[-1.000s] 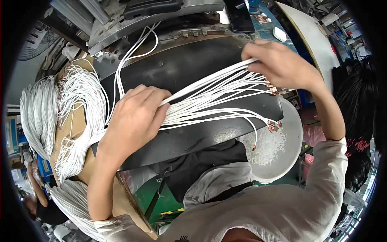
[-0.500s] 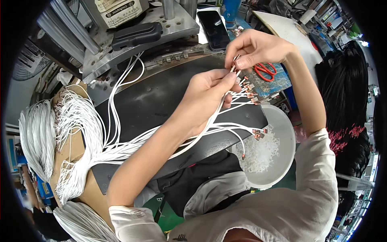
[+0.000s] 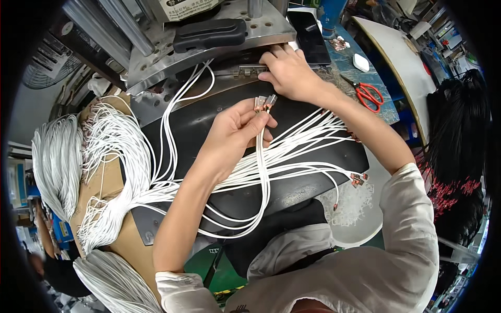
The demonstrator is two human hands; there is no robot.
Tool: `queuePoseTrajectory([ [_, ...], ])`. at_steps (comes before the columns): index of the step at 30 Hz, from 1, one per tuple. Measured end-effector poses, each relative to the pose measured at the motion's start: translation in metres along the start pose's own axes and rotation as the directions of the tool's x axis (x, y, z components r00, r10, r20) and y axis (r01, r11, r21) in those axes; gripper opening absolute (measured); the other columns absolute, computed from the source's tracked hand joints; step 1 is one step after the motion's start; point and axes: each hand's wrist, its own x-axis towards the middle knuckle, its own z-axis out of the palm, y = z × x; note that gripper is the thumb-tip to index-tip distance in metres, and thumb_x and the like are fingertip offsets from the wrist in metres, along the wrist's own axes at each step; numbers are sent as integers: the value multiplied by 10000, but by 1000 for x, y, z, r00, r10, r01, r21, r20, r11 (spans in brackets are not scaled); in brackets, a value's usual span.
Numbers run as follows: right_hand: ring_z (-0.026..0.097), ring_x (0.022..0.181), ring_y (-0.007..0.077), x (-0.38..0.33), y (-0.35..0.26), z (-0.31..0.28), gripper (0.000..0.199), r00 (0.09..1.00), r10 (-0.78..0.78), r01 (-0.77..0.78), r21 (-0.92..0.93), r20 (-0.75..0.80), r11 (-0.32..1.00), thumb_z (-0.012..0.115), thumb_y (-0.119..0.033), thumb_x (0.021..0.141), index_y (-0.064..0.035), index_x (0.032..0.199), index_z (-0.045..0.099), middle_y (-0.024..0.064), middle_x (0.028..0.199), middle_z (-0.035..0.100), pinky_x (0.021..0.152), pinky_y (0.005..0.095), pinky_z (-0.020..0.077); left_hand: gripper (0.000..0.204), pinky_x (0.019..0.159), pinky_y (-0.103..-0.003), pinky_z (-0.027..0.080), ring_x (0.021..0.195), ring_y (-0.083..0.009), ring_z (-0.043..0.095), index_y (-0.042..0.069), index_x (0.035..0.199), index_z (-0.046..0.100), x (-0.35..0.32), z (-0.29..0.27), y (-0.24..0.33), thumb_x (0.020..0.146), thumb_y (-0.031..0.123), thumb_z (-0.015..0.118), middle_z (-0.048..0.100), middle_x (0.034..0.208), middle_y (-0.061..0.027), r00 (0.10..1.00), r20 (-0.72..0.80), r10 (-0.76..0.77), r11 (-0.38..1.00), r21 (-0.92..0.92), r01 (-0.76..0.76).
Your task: The person fits cable connectors into a metal fixture plate, loads the fixture into a press machine, and pulls the molded cables out of the machine.
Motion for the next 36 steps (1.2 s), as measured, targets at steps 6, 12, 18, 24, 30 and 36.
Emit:
queuePoseTrajectory([
  [6, 635, 937, 285, -20, -24, -29, 275, 969, 138, -180, 200, 206, 963, 578, -248, 979, 9, 1077, 576, 139, 992, 667, 802, 367, 494, 246, 748, -240, 546, 812, -119, 648, -33, 1146, 631, 3, -4, -2, 945, 105, 658, 660, 976, -61, 998, -67, -6, 999, -32, 3],
  [12, 611, 813, 131, -27, -13, -28, 267, 846, 177, -533, 815, 503, 228, 547, -278, 1012, -18, 1026, 608, 59, 868, 642, 714, 281, 501, 193, 697, -230, 531, 757, -87, 623, -56, 1066, 674, 15, 4, -13, 912, 60, 686, 682, 928, -63, 991, -122, 47, 998, 34, -43],
  [18, 590, 774, 71, -30, -15, -15, 282, 899, 175, -417, 907, 402, 57, 524, -288, 1027, -23, 1035, 620, 21, 881, 635, 679, 230, 494, 147, 684, -221, 516, 735, -73, 614, -56, 1017, 692, 19, 12, -9, 911, 45, 679, 691, 871, -58, 983, -177, 58, 995, 96, -41],
  [24, 579, 731, 77, -33, -28, -22, 280, 903, 200, -400, 913, 379, 75, 530, -272, 1022, -19, 1087, 629, 30, 891, 653, 591, 226, 437, 204, 760, -247, 550, 777, -115, 661, -50, 1055, 666, 19, 6, -10, 911, 92, 694, 713, 928, -92, 988, -138, 66, 988, 149, -45],
  [30, 522, 735, 22, -35, -26, -28, 298, 889, 188, -448, 877, 417, 174, 533, -292, 1020, -32, 1130, 628, -29, 869, 633, 594, 182, 389, 199, 767, -252, 545, 774, -112, 660, -24, 1057, 646, 15, 2, -13, 920, 114, 688, 718, 934, -94, 990, -122, 67, 997, 47, -62],
  [36, 508, 729, 6, -34, -24, -27, 305, 908, 146, -414, 891, 392, 188, 550, -296, 1010, -29, 1135, 629, -31, 877, 639, 577, 174, 357, 221, 766, -254, 543, 782, -121, 661, -11, 1074, 633, 11, 2, -5, 929, 147, 686, 719, 940, -97, 988, -148, 40, 998, 58, -32],
])
